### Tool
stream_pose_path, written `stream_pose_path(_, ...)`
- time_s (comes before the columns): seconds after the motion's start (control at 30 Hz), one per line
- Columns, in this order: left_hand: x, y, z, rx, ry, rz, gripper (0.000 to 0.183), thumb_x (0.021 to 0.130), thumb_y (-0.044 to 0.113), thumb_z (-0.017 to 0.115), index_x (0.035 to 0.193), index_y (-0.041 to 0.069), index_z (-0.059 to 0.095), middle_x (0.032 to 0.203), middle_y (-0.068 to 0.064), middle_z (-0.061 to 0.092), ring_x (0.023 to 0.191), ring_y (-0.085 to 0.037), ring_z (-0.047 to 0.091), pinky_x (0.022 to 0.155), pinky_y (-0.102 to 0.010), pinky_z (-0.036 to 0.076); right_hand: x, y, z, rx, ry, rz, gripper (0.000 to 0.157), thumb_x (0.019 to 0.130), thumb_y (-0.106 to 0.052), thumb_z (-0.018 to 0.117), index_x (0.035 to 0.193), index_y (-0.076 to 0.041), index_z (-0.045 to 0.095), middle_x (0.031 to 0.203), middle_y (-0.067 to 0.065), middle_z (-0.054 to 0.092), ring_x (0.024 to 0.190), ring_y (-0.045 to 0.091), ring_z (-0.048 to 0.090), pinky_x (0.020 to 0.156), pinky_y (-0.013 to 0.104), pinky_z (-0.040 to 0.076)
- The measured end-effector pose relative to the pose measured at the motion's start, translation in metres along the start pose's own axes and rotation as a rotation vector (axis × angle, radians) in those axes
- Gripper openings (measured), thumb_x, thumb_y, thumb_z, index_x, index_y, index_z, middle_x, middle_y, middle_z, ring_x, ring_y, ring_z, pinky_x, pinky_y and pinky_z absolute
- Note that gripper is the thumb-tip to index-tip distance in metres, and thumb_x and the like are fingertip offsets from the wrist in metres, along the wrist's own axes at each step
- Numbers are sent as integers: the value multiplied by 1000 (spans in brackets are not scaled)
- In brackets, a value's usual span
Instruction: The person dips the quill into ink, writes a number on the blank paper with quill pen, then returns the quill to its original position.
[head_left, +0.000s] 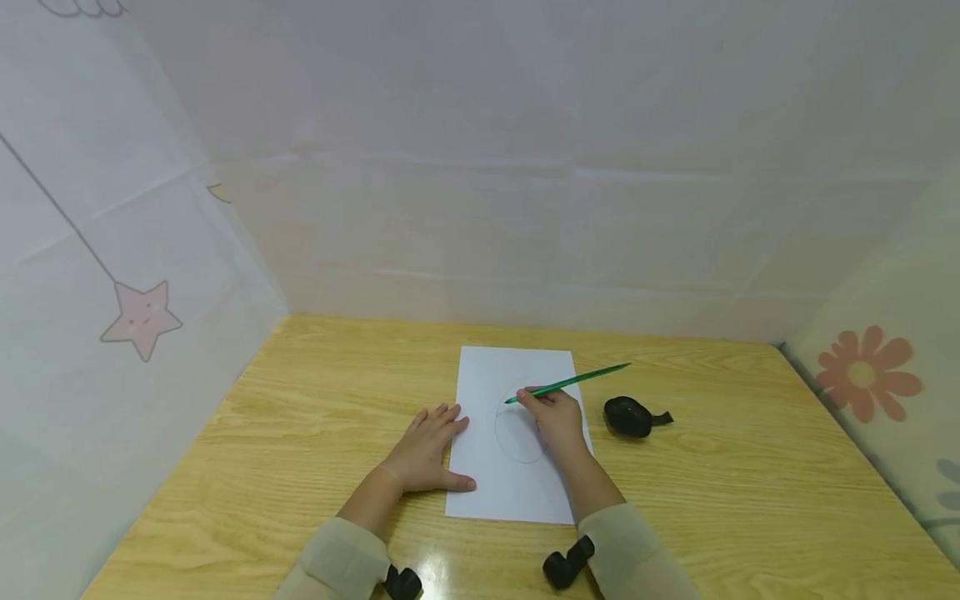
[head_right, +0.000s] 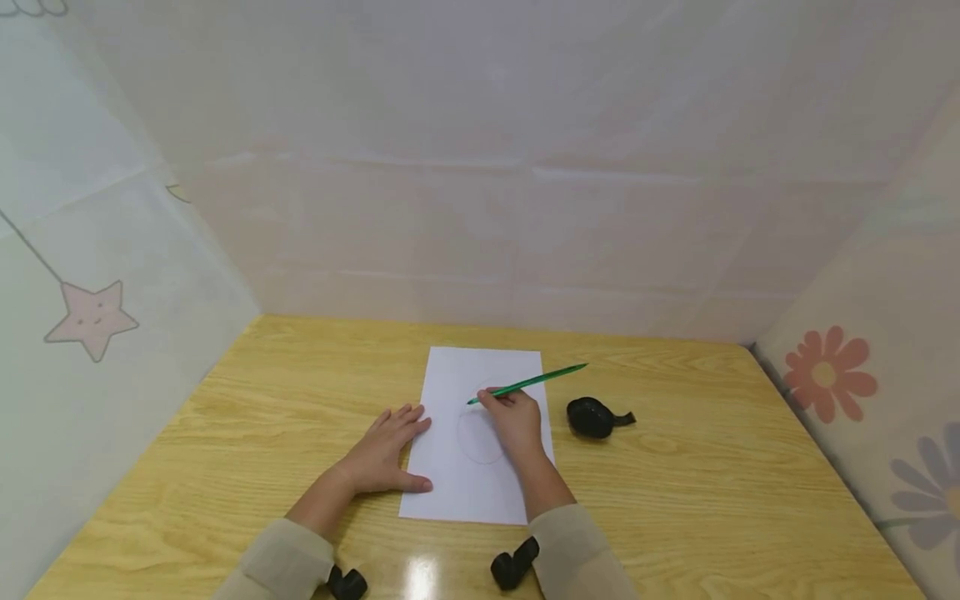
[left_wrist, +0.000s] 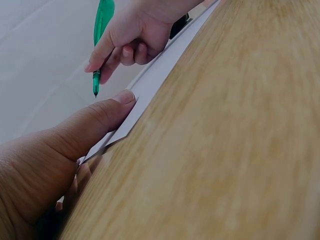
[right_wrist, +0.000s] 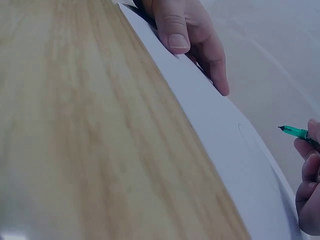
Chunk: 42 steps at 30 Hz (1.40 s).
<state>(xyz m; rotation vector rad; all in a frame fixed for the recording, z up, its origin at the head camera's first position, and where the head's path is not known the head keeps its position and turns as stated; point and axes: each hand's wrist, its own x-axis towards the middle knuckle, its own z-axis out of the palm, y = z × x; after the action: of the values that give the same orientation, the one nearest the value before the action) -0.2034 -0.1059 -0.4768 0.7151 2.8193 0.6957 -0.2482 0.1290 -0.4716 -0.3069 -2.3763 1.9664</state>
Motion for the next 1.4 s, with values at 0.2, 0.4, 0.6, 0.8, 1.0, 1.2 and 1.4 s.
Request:
stream_pose_path(0.2,-1,-1,0,-10,8,20,98,74,60,76,148,5,42,161,-14,29,151,-34,19,124,-55,10,1,1,-14,11,6,-7,31,87,-24,75,107,-1,70,85,2,72,53,6,43,49,17,38)
stream_pose_path(0.4,-2,0,-1,-15,12,37,99,74,59,76,148,3,41,160,-16,28,151,-36,19,123,-56,10,1,1,-31,-19,22,9,32,89,-25,72,111,-1,69,83,-3,70,52,8,44,50,17,39)
stream_pose_path(0.6,-1,-1,-1,-6,1,19,98,75,60,76,149,6,41,161,-13,28,152,-33,19,124,-55,10,0,0,-47,-62,26,20,35,90,-28,71,115,-4,69,83,0,68,54,8,45,52,18,39)
stream_pose_path(0.8,-1,0,-3,-4,5,17,98,75,60,76,149,6,41,161,-13,28,152,-33,19,124,-54,9,0,-1,-62,-61,41,27,37,90,-26,72,118,-4,68,79,-5,64,55,8,46,52,18,40)
stream_pose_path(1.0,-1,0,-3,-5,3,20,98,75,59,76,148,4,42,160,-15,28,151,-35,19,124,-55,11,0,-1,-75,-2,38,28,38,91,-21,71,122,0,66,68,-7,57,54,8,45,49,18,38)
stream_pose_path(1.2,-3,0,-3,-9,11,21,98,75,59,76,148,3,41,161,-16,28,151,-35,19,124,-55,11,-1,-2,-88,-9,52,-6,41,91,-22,70,124,2,63,72,-13,60,56,6,47,52,18,42)
stream_pose_path(1.4,-4,0,-3,-15,17,29,98,74,58,77,147,3,42,160,-17,29,151,-36,20,123,-56,11,-1,-3,-101,-59,71,-40,38,91,-24,70,119,2,64,70,-13,59,57,5,48,53,19,43)
